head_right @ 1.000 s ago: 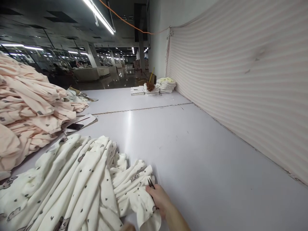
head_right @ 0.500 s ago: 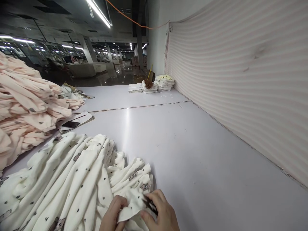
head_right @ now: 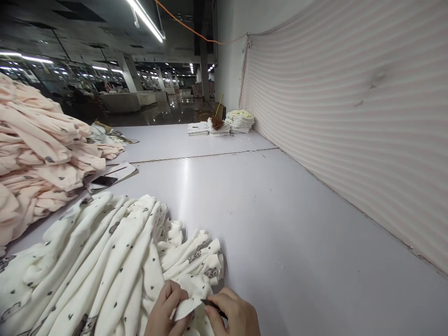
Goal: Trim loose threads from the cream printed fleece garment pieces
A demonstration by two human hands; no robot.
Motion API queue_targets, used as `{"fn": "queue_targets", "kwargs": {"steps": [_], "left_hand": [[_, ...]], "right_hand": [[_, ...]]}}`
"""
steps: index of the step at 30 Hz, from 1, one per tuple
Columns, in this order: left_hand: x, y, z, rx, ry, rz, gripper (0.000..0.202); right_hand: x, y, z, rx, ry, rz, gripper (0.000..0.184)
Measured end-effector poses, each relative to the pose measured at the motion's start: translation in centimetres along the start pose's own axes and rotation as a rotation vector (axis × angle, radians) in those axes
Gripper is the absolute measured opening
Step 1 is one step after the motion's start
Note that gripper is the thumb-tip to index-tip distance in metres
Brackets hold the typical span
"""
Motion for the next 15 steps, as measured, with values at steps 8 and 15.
{"fn": "queue_targets", "kwargs": {"steps": [8, 15], "left_hand": [[-4.1, 1.2, -3.8, 0.573, 0.426, -0.238, 0.043], [-4.4, 0.6, -3.0, 0.55, 0.481, -0.327, 0.048]], "right_hand": [[-1.7, -1.5, 2.9, -0.104, -0.19, 0.236, 0.004], [-2.5, -0.8, 1.1, 0.077, -0.357, 0.258, 0.014]]}}
Point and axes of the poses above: each hand's wrist, its own y-axis away from the middle knuckle, its own x-axis out of the back of the hand, z = x × y, the point moved 10 cm from there along -y, towards the middle knuckle, and after that the axes turned 13 degrees about z, right-handed, at the moved point
